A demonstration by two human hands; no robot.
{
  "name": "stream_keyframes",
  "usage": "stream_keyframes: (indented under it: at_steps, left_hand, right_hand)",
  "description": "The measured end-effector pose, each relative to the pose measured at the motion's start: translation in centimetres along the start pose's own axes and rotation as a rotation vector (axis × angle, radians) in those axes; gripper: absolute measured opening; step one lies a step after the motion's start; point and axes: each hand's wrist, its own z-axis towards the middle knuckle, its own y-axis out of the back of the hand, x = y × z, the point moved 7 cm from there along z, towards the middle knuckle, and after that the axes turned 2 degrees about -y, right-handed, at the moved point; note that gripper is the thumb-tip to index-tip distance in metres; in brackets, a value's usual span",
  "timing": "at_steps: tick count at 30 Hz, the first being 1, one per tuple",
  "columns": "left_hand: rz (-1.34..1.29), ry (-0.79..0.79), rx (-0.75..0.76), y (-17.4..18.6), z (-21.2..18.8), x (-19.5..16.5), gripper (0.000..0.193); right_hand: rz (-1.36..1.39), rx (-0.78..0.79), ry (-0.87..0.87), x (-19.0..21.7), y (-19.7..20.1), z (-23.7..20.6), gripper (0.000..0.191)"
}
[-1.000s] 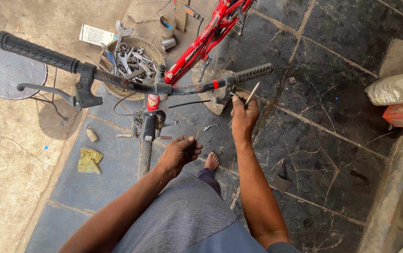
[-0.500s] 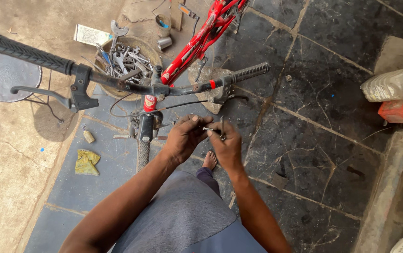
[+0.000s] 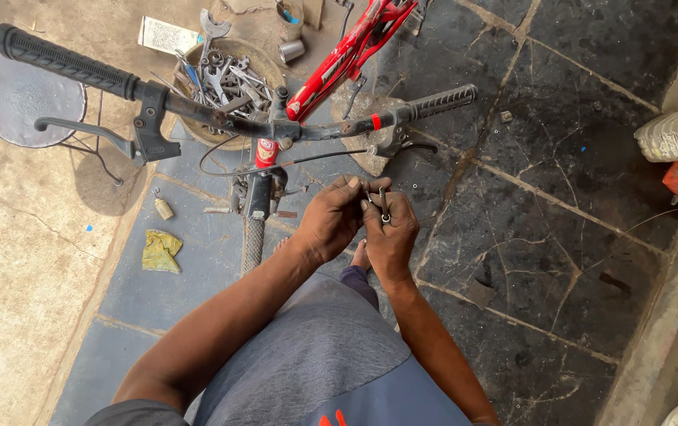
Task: The person works on the handlebar area of a red bicycle lying on the floor, using a screwdriver to loosen and tighten components near the stem and brake lever. They reposition around the bike, handle small fasteners by hand, and continue tightening parts on the handlebar assembly.
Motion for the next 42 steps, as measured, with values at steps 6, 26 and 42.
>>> stream_keyframes:
  at_steps: [6,26,42]
  left_hand:
    - [0.094,-0.104,-0.026,1.3,0.3,0.2,0.016]
    - [0.208,-0.078,-0.371,5.6,0.4,-1.3,0.017]
    - [0.283,-0.042,-0.31,5.4,1.1,-0.8,0.022]
  right_hand:
    - [0.121,0.074,-0.14,-0.7,-0.3,0.3,0.016]
    - [0.015,-0.134,-0.014,-5.5,2.2,8.8,0.008]
    - [-0.164,-0.111,0.111,-3.4,1.3,9.2,0.011]
